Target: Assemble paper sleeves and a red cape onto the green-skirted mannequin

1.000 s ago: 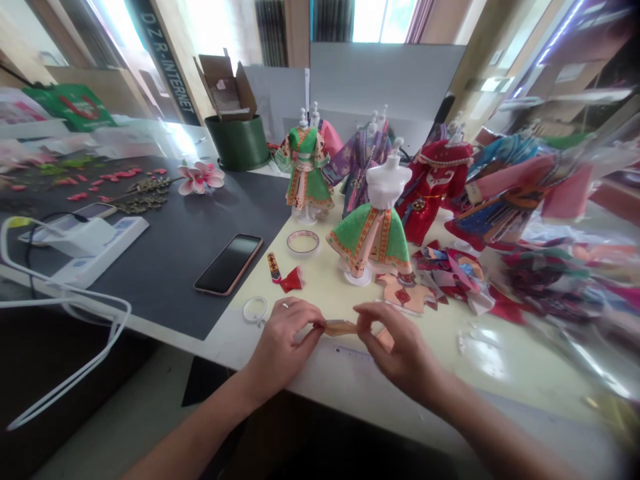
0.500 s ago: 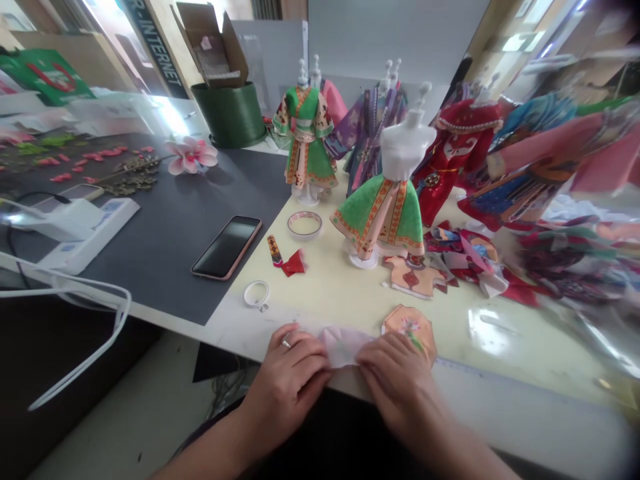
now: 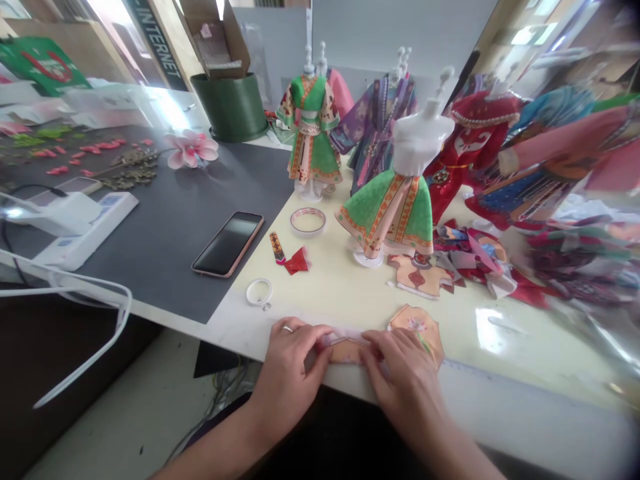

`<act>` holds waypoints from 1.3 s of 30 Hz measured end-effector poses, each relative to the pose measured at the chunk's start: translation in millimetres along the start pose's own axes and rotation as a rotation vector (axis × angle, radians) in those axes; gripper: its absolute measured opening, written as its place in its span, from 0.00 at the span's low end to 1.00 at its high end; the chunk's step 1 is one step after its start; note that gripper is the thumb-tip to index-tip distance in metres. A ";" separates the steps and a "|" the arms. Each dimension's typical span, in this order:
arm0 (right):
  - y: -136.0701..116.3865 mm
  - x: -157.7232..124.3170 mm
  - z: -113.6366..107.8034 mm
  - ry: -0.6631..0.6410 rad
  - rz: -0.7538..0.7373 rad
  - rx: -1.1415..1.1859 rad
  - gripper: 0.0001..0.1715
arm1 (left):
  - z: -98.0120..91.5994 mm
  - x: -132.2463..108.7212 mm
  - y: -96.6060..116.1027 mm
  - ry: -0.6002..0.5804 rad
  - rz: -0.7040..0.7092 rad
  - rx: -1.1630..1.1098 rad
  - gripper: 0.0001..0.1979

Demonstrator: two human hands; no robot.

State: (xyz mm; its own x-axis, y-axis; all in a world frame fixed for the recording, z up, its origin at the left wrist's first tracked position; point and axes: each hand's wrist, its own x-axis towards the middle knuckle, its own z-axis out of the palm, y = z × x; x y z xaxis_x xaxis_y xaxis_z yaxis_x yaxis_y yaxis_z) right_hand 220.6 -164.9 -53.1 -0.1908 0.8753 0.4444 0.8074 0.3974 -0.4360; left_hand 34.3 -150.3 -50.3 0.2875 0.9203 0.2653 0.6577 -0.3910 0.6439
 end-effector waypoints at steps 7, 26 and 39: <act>-1.5 1.7 0.5 0.009 -0.019 -0.031 0.06 | 0.0 5.1 -1.0 -0.021 0.005 0.028 0.10; 2.7 2.7 -1.5 -0.007 -0.026 0.009 0.06 | -1.1 5.2 0.4 0.000 0.008 0.022 0.10; 1.8 3.1 2.4 -0.031 -0.019 -0.067 0.06 | 1.4 11.8 1.3 -0.043 -0.008 0.084 0.11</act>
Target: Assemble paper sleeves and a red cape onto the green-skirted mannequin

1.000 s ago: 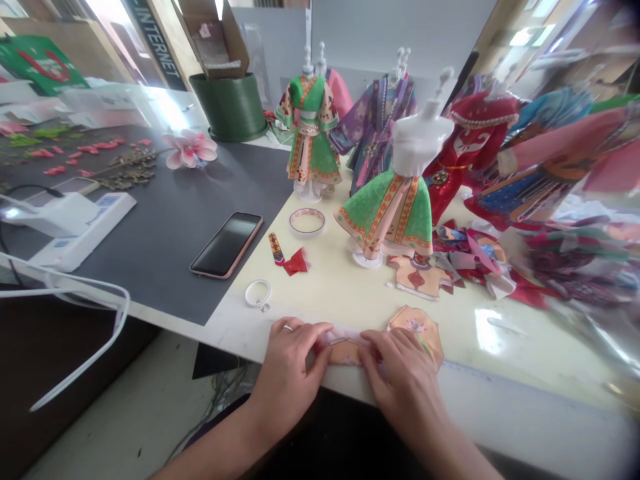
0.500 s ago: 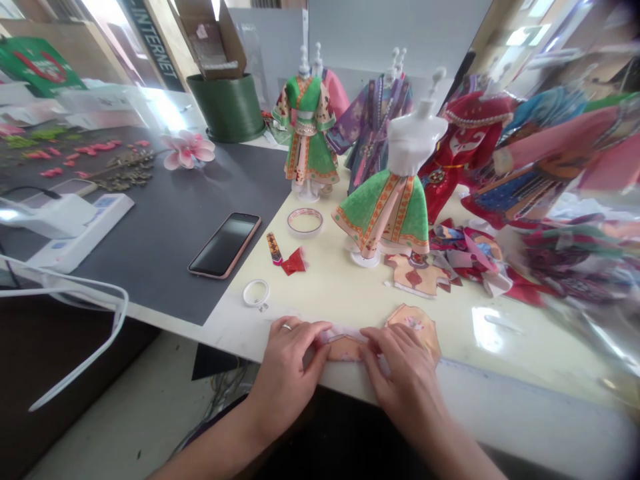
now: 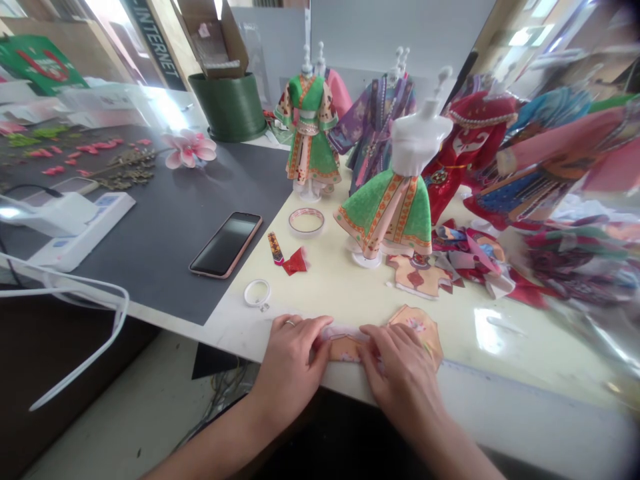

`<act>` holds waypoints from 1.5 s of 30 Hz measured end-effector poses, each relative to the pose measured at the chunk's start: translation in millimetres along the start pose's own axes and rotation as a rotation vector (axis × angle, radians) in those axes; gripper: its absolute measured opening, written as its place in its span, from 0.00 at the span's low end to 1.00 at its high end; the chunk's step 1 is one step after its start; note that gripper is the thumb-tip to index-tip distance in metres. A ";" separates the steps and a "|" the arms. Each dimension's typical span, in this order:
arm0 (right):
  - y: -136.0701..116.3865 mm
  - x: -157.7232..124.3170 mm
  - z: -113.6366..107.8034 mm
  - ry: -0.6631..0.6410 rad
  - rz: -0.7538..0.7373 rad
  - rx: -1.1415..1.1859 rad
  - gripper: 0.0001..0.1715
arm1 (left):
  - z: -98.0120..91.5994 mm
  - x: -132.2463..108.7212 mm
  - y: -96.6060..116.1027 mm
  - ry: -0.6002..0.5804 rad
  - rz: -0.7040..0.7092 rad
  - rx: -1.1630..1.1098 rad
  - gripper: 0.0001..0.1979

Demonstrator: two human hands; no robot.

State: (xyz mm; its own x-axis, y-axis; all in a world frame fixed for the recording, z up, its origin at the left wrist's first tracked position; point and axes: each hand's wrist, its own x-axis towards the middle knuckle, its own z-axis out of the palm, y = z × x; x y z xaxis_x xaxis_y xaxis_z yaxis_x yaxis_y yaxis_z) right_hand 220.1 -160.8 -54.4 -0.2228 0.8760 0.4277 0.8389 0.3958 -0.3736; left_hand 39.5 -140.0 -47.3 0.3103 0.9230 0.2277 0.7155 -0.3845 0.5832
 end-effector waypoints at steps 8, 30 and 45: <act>2.0 0.1 0.0 0.014 -0.003 -0.019 0.07 | 1.6 0.6 0.4 0.009 0.007 0.028 0.12; -14.7 -1.7 -2.1 -0.242 -0.161 0.108 0.16 | 2.7 0.3 -0.9 0.021 0.022 0.027 0.12; -17.4 -1.0 4.3 -0.234 -0.149 0.040 0.16 | -2.6 -3.5 -6.1 0.104 0.024 -0.006 0.06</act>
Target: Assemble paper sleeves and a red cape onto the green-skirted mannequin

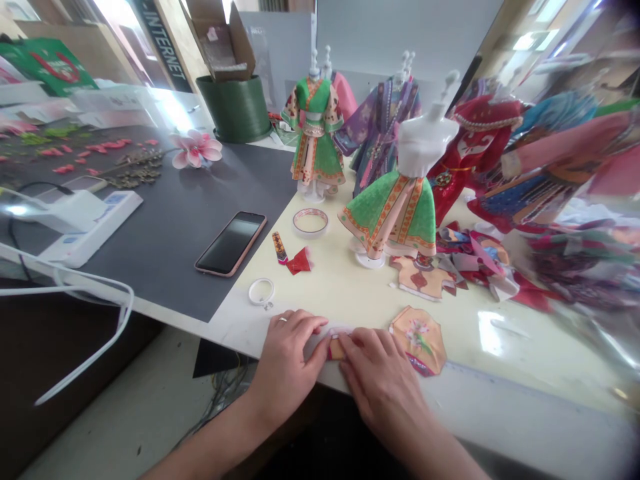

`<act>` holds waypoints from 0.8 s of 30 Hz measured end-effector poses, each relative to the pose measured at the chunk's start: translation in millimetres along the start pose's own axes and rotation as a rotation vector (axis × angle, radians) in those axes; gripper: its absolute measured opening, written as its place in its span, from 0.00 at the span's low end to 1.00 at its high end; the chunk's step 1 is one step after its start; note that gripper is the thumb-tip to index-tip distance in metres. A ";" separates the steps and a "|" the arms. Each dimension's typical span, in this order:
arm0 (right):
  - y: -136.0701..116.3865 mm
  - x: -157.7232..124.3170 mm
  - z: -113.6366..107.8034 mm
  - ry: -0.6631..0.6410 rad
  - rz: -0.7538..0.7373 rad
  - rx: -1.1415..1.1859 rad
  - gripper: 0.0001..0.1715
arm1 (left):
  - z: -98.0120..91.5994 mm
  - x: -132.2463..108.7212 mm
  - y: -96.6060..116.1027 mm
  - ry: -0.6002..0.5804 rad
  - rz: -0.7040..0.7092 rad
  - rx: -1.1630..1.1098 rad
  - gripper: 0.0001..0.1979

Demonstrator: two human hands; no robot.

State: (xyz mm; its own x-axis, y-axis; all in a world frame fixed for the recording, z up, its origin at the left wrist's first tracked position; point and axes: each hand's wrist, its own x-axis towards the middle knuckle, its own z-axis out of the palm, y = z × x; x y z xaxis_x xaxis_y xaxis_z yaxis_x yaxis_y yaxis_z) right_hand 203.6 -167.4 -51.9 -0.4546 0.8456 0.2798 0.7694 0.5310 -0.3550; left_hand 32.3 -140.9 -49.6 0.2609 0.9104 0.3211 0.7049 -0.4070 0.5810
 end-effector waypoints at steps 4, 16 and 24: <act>1.4 -3.0 0.8 -0.001 0.014 0.005 0.15 | -0.9 6.4 4.9 -0.119 -0.056 0.111 0.02; 12.0 -12.1 -2.8 0.136 0.076 0.159 0.18 | 4.0 10.5 10.5 -0.152 -0.087 0.012 0.04; 31.3 9.4 -46.1 0.077 0.257 0.426 0.18 | -21.7 24.0 28.3 -0.277 -0.279 -0.415 0.03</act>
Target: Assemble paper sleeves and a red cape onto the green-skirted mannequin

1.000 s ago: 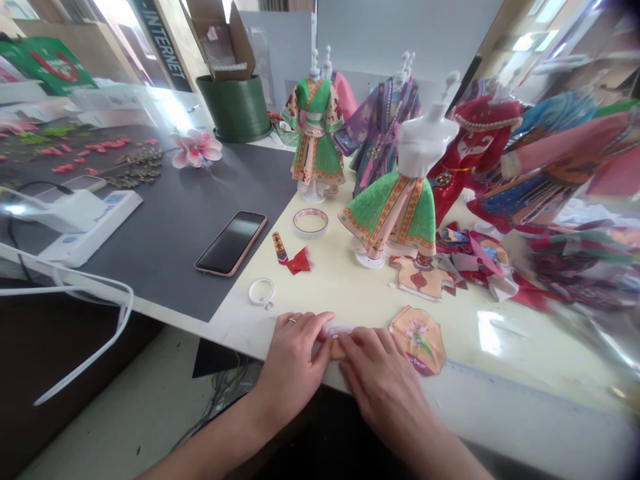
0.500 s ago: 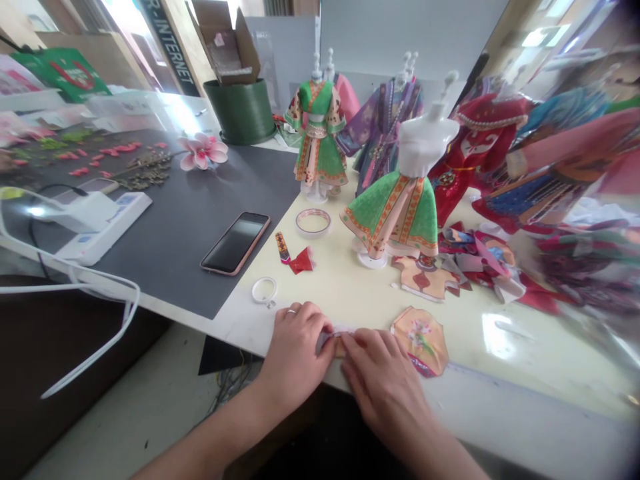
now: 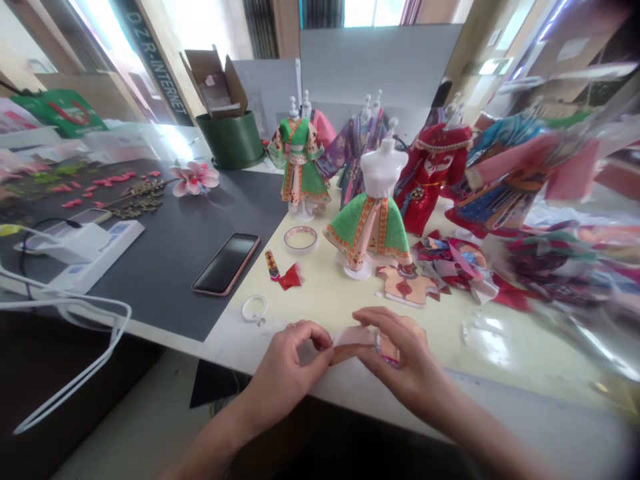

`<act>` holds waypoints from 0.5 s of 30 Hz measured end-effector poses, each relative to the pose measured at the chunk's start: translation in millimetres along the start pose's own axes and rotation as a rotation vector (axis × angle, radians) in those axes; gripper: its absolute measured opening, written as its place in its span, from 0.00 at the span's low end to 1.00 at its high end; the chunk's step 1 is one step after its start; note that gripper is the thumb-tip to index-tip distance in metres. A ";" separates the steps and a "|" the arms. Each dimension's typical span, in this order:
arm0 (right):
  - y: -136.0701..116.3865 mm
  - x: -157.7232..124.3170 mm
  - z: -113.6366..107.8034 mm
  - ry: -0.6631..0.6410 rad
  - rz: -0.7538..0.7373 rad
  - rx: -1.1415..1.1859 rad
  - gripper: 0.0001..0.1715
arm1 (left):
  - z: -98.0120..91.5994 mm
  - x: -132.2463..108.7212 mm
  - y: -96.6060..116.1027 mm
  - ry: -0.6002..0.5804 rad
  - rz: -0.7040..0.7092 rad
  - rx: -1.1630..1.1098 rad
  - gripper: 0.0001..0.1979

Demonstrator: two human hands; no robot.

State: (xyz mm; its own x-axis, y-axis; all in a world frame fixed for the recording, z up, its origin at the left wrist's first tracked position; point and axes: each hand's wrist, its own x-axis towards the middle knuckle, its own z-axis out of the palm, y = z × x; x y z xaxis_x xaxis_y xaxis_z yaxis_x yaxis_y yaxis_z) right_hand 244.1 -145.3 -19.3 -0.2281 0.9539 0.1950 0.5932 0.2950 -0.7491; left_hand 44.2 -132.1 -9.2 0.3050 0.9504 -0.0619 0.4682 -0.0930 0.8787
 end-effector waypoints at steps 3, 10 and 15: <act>-13.0 19.1 -15.7 -0.312 0.218 0.282 0.21 | -2.4 2.3 9.7 0.001 -0.008 -0.058 0.03; -12.1 36.8 -14.3 -0.359 0.423 0.473 0.15 | 1.9 9.4 15.0 0.064 0.008 -0.089 0.03; 4.8 34.5 -5.1 -0.206 0.471 0.547 0.18 | 8.7 17.2 7.9 0.074 -0.070 -0.320 0.13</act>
State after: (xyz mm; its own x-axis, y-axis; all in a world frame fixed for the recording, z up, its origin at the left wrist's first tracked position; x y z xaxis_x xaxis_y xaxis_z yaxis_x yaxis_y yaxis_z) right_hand 243.0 -110.7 -12.9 -0.2165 0.9271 -0.3060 0.2078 -0.2625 -0.9423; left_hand 60.4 -119.1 -7.4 0.2148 0.9712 -0.1033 0.1977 0.0603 0.9784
